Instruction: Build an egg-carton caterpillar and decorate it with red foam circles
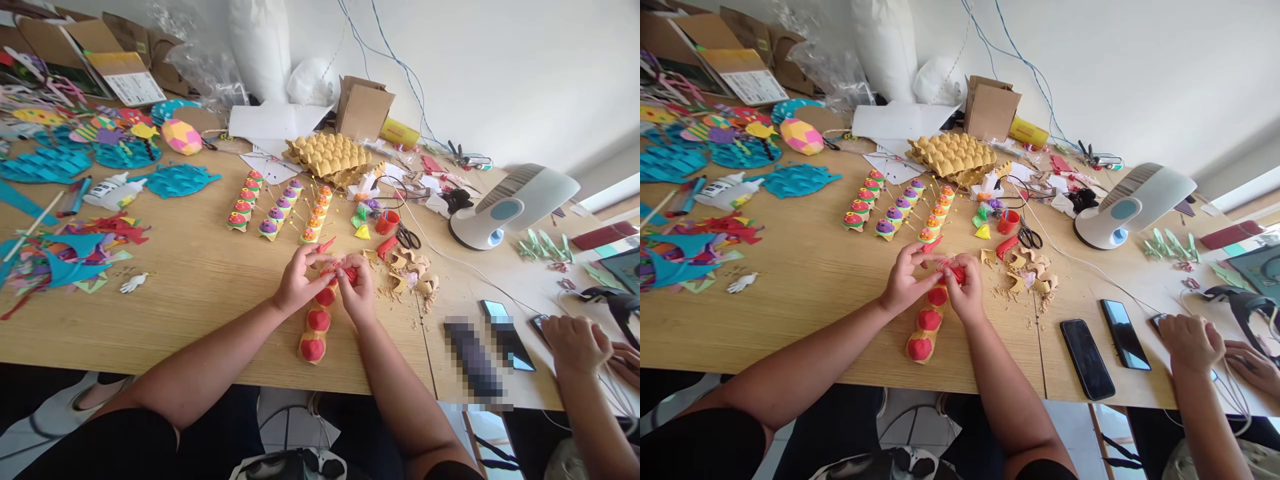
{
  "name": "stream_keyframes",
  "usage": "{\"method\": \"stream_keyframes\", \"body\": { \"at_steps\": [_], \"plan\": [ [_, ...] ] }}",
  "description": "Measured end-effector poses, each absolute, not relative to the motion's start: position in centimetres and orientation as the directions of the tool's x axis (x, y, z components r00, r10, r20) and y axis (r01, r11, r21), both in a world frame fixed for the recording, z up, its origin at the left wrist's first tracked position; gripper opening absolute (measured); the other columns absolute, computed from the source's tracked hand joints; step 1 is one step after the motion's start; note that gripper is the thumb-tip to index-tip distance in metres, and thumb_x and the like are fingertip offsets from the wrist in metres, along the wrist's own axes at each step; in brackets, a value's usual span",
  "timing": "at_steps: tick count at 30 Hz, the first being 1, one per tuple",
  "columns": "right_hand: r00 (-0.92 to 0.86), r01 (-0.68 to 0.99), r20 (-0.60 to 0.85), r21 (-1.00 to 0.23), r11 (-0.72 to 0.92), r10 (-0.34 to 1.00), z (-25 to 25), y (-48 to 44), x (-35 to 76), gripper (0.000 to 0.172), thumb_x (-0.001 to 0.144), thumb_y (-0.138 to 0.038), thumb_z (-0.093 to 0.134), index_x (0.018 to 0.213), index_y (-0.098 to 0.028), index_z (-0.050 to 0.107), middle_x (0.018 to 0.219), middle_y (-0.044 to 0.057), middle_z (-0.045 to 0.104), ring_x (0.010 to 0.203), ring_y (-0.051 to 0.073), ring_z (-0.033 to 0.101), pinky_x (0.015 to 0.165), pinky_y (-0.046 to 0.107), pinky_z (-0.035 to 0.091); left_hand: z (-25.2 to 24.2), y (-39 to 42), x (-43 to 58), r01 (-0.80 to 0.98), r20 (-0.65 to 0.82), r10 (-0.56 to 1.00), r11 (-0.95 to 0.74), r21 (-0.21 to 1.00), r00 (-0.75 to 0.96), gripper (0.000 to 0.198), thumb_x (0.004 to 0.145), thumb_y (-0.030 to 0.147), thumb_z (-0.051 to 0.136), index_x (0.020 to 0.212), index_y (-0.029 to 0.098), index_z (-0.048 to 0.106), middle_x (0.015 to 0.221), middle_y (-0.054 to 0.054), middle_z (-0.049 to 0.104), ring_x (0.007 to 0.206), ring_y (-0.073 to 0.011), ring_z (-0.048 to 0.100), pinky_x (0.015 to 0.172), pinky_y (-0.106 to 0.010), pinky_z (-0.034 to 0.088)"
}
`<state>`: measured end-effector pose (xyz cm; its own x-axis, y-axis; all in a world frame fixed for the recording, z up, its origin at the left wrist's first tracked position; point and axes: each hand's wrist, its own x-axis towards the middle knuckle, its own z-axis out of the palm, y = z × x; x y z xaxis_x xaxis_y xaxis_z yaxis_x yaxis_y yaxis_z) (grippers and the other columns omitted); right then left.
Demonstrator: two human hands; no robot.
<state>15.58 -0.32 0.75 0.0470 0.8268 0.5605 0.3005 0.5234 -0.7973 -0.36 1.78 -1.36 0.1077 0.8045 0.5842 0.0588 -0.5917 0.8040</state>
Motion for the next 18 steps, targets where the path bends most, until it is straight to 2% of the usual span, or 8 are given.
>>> {"method": "stream_keyframes", "body": {
  "at_steps": [7,12,18],
  "plan": [
    [0.0,0.293,0.546,-0.801,0.522,0.838,0.6,-0.24,15.67,0.007,0.093,-0.026,0.065,0.091,-0.024,0.059,0.099,0.006,0.062,0.1,0.023,0.06,0.094,0.04,0.05,-1.4,1.94,-0.07,0.028,0.56,0.825,-0.563,0.826,0.077,0.04,0.091,0.025,0.072,0.124,0.022,0.05,0.109,-0.01,0.079,0.107,-0.0214,0.075,0.095,-0.036,0.054],
    [0.002,0.247,0.552,-0.808,0.534,0.834,0.37,-0.17,15.67,0.008,0.09,-0.017,0.06,0.088,-0.024,0.058,0.107,0.008,0.061,0.103,0.023,0.06,0.092,0.04,0.05,-1.81,1.9,-0.05,0.076,0.598,0.797,-0.603,0.794,0.079,0.048,0.09,0.022,0.072,0.131,0.022,0.047,0.11,-0.011,0.079,0.107,-0.022,0.075,0.086,-0.034,0.056],
    [0.029,0.204,0.514,-0.843,0.498,0.857,0.32,-0.32,15.67,0.01,0.088,-0.016,0.057,0.082,-0.024,0.053,0.11,0.009,0.061,0.107,0.024,0.061,0.09,0.04,0.051,-2.15,1.94,-0.37,0.189,0.633,0.773,-0.629,0.754,0.048,0.054,0.087,0.023,0.076,0.133,0.021,0.048,0.117,-0.014,0.074,0.109,-0.0249,0.074,0.088,-0.037,0.057]
  ]
}}
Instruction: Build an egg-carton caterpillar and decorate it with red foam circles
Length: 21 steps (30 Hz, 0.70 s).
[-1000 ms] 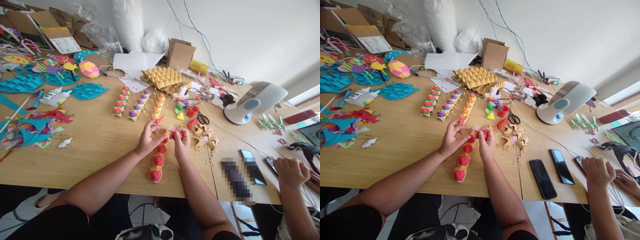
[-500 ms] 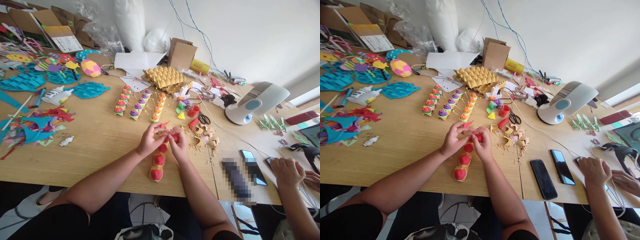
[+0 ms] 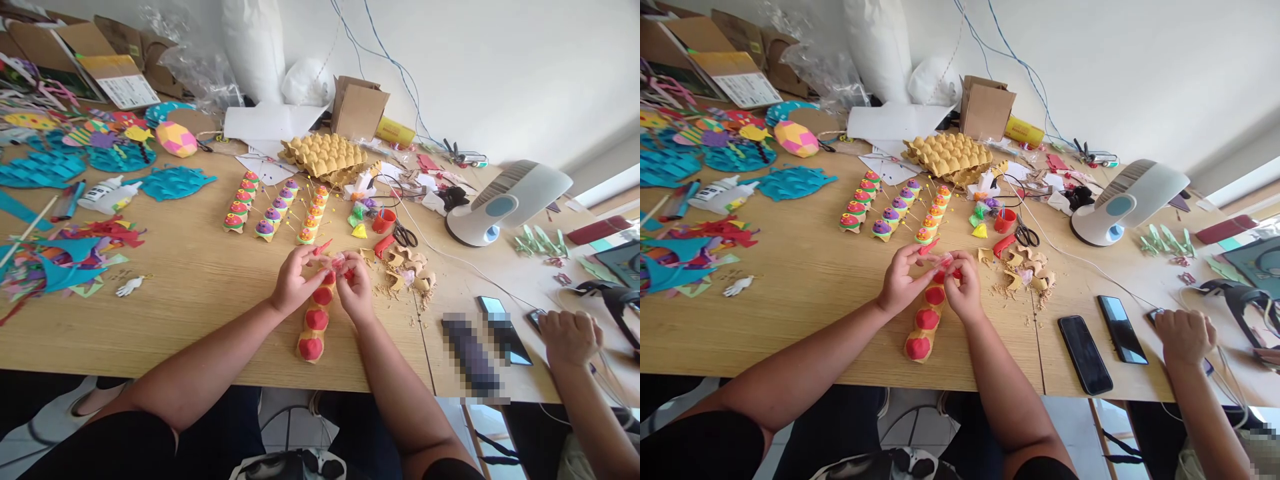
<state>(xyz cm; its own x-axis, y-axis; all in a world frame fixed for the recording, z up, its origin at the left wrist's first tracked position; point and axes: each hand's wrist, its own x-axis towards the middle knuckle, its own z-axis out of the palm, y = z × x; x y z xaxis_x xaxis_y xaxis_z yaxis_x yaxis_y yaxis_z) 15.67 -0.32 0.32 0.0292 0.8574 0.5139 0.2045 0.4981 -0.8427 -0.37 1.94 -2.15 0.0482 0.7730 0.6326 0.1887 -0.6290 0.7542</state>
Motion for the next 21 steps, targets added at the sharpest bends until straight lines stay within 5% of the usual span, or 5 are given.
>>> {"method": "stream_keyframes", "body": {
  "at_steps": [10,15,21],
  "plan": [
    [-0.042,0.252,0.588,-0.776,0.578,0.808,0.85,-0.53,15.54,0.018,0.085,-0.008,0.055,0.079,-0.024,0.052,0.108,0.008,0.06,0.104,0.023,0.06,0.088,0.039,0.05,-1.61,1.64,-0.1,0.068,0.604,0.793,-0.609,0.79,0.085,0.048,0.089,0.02,0.074,0.129,0.022,0.048,0.117,-0.012,0.076,0.11,-0.0234,0.076,0.107,-0.045,0.053],
    [-0.073,0.267,0.55,-0.793,0.547,0.832,0.72,-0.65,15.44,0.015,0.086,-0.013,0.056,0.08,-0.024,0.049,0.109,0.008,0.06,0.106,0.024,0.059,0.091,0.04,0.051,-1.71,1.71,-0.06,0.015,0.574,0.814,-0.578,0.816,0.091,0.038,0.092,0.021,0.07,0.125,0.022,0.051,0.117,-0.011,0.075,0.107,-0.0219,0.076,0.098,-0.039,0.059],
    [0.071,0.031,0.437,-0.9,0.436,0.897,0.38,-0.6,15.3,0.023,0.092,-0.035,0.068,0.102,-0.027,0.049,0.112,0.007,0.061,0.106,0.022,0.062,0.098,0.041,0.052,-1.64,1.46,-0.01,0.014,0.629,0.776,-0.63,0.776,0.056,0.06,0.086,0.025,0.079,0.135,0.024,0.046,0.119,-0.012,0.073,0.114,-0.0239,0.072,0.095,-0.039,0.059]
  ]
}}
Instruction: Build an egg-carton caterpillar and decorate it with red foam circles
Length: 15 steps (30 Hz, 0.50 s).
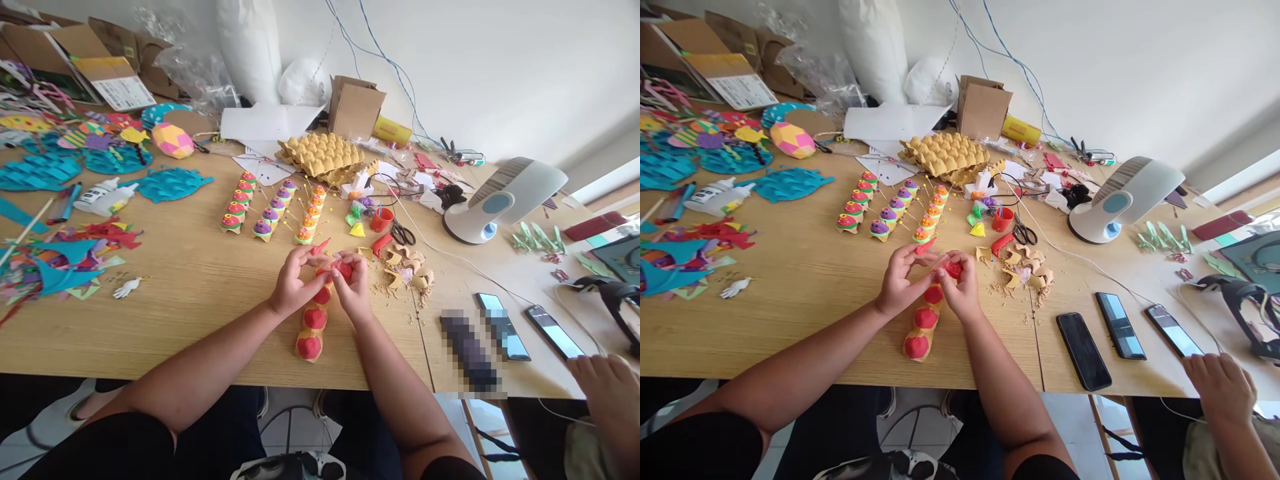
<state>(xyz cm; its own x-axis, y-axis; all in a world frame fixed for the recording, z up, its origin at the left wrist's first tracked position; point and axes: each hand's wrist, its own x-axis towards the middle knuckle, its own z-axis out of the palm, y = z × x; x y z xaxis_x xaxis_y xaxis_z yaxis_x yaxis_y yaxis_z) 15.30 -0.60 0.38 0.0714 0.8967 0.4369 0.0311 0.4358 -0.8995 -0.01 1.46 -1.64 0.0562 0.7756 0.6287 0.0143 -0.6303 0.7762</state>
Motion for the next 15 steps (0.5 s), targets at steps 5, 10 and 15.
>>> {"method": "stream_keyframes", "body": {
  "at_steps": [5,10,15],
  "plan": [
    [0.104,-0.002,0.438,-0.897,0.441,0.893,0.32,-0.56,15.36,0.026,0.092,-0.037,0.071,0.104,-0.027,0.05,0.112,0.007,0.062,0.108,0.022,0.063,0.099,0.042,0.053,-1.35,1.44,0.07,-0.039,0.582,0.81,-0.581,0.813,0.072,0.059,0.09,0.029,0.075,0.139,0.023,0.043,0.117,-0.013,0.073,0.108,-0.022,0.072,0.082,-0.032,0.058],
    [0.081,0.077,0.428,-0.903,0.423,0.9,0.52,-0.61,15.5,0.028,0.092,-0.037,0.071,0.116,-0.027,0.06,0.109,0.007,0.065,0.103,0.023,0.064,0.095,0.04,0.054,-1.64,1.6,0.18,-0.063,0.536,0.841,-0.533,0.844,0.075,0.051,0.091,0.027,0.074,0.133,0.023,0.046,0.097,-0.006,0.077,0.095,-0.0192,0.075,0.083,-0.032,0.057],
    [0.053,0.245,0.461,-0.866,0.436,0.886,0.9,-0.25,15.81,0.014,0.094,-0.039,0.069,0.091,-0.025,0.069,0.093,0.006,0.068,0.094,0.023,0.064,0.09,0.04,0.052,-1.86,1.63,0.19,-0.05,0.524,0.848,-0.522,0.852,0.075,0.05,0.09,0.026,0.076,0.131,0.022,0.048,0.089,-0.002,0.076,0.083,-0.0154,0.073,0.079,-0.029,0.057]
  ]
}}
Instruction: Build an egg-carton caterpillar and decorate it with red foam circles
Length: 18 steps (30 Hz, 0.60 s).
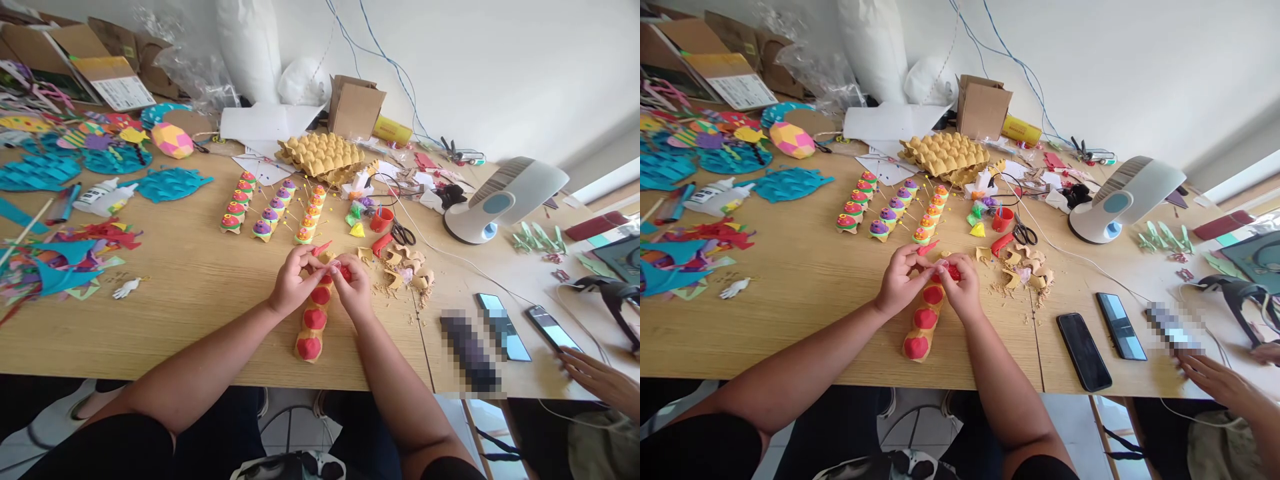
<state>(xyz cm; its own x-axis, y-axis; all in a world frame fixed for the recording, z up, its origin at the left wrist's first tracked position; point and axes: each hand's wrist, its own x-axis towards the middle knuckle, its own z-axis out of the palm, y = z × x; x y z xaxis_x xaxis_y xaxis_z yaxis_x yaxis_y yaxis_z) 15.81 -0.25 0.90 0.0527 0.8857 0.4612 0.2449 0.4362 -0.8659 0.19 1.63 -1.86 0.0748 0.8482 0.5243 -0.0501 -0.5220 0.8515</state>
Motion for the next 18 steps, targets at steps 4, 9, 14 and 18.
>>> {"method": "stream_keyframes", "body": {
  "at_steps": [4,9,14,18],
  "plan": [
    [0.052,0.217,0.468,-0.867,0.448,0.882,0.8,-0.2,15.8,0.019,0.094,-0.039,0.069,0.082,-0.025,0.067,0.088,0.004,0.068,0.087,0.021,0.063,0.086,0.039,0.052,-1.6,1.6,0.3,-0.069,0.508,0.857,-0.503,0.861,0.091,0.048,0.091,0.028,0.074,0.13,0.022,0.046,0.089,-0.002,0.076,0.082,-0.015,0.073,0.074,-0.027,0.057],
    [0.072,0.18,0.42,-0.898,0.403,0.905,0.6,-0.4,15.7,0.019,0.094,-0.042,0.068,0.085,-0.025,0.067,0.087,0.003,0.067,0.084,0.02,0.062,0.082,0.035,0.05,-1.5,1.5,0.3,-0.082,0.494,0.863,-0.488,0.869,0.107,0.048,0.092,0.028,0.073,0.129,0.023,0.044,0.09,-0.002,0.075,0.08,-0.0149,0.073,0.074,-0.028,0.058],
    [0.219,0.171,0.394,-0.916,0.362,0.893,0.3,0.4,17.4,0.021,0.094,-0.043,0.067,0.085,-0.024,0.067,0.084,0.002,0.065,0.08,0.019,0.059,0.077,0.033,0.047,-1.8,1.7,0.0,-0.026,0.555,0.823,-0.557,0.83,0.118,0.051,0.092,0.029,0.072,0.134,0.022,0.045,0.099,-0.006,0.075,0.087,-0.0162,0.071,0.079,-0.03,0.057],
    [0.395,0.283,0.315,-0.935,0.212,0.863,0.1,1.4,19.5,0.021,0.092,-0.041,0.064,0.084,-0.022,0.066,0.077,0.001,0.063,0.073,0.019,0.056,0.071,0.031,0.044,-2.4,2.2,-0.3,0.057,0.543,0.839,-0.542,0.838,-0.01,0.04,0.096,0.034,0.066,0.131,0.021,0.052,0.1,-0.007,0.071,0.092,-0.0172,0.07,0.083,-0.031,0.056]
  ]
}}
